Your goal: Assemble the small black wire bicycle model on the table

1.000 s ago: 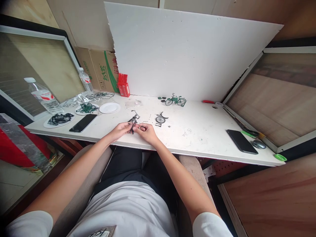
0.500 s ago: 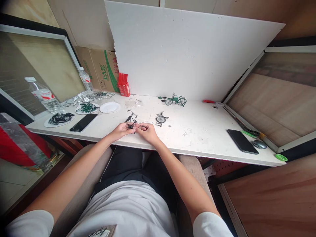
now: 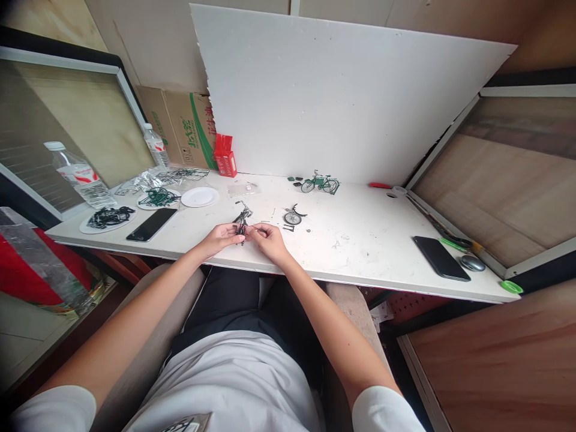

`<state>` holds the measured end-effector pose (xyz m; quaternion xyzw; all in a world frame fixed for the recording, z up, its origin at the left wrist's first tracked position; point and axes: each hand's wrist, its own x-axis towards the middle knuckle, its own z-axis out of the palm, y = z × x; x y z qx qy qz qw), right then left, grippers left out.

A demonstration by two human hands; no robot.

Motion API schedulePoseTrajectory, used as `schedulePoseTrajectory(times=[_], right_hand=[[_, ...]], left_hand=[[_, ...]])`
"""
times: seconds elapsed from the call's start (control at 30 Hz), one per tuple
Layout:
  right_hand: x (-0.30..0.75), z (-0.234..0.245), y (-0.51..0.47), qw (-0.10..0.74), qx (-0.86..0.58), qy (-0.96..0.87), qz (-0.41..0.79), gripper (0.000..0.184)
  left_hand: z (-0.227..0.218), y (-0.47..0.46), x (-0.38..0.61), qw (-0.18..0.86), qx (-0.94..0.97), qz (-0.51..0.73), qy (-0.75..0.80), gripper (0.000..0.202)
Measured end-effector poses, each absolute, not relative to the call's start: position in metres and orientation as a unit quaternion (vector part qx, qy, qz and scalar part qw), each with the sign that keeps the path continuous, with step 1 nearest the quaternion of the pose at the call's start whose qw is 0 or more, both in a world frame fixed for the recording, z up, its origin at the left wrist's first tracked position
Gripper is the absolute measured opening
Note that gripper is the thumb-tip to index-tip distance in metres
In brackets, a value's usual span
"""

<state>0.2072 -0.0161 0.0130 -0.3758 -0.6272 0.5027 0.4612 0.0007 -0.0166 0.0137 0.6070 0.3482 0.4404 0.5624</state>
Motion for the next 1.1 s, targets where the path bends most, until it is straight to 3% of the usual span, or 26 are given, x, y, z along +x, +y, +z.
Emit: schedulePoseTrajectory(times=[0.4,0.63,0.8,0.93,1.1], right_hand=[[0.276,0.036,0.019,0.430,-0.512,-0.706,0.231,0.040],[0.312,0.027,0.029,0.324,-0.623,-0.703,0.113,0.042],[0.315,0.015,0.032,0.217,-0.603,-0.767,-0.007,0.043],[0.309,0.011,0.032,0.215,-0.565,-0.797,0.011,0.045],[0.308,0.010,0.034,0.309,-0.515,-0.796,0.074,0.045]], left_hand=[[0.013,-0.016,0.001,0.586,0.575,0.443,0.361,0.055],[0.011,-0.015,-0.001,0.588,0.575,0.444,0.357,0.057],[0.010,-0.015,-0.001,0.591,0.574,0.443,0.354,0.057],[0.012,-0.015,0.000,0.586,0.571,0.442,0.366,0.056],[0.011,-0.015,-0.001,0.588,0.573,0.444,0.358,0.054]])
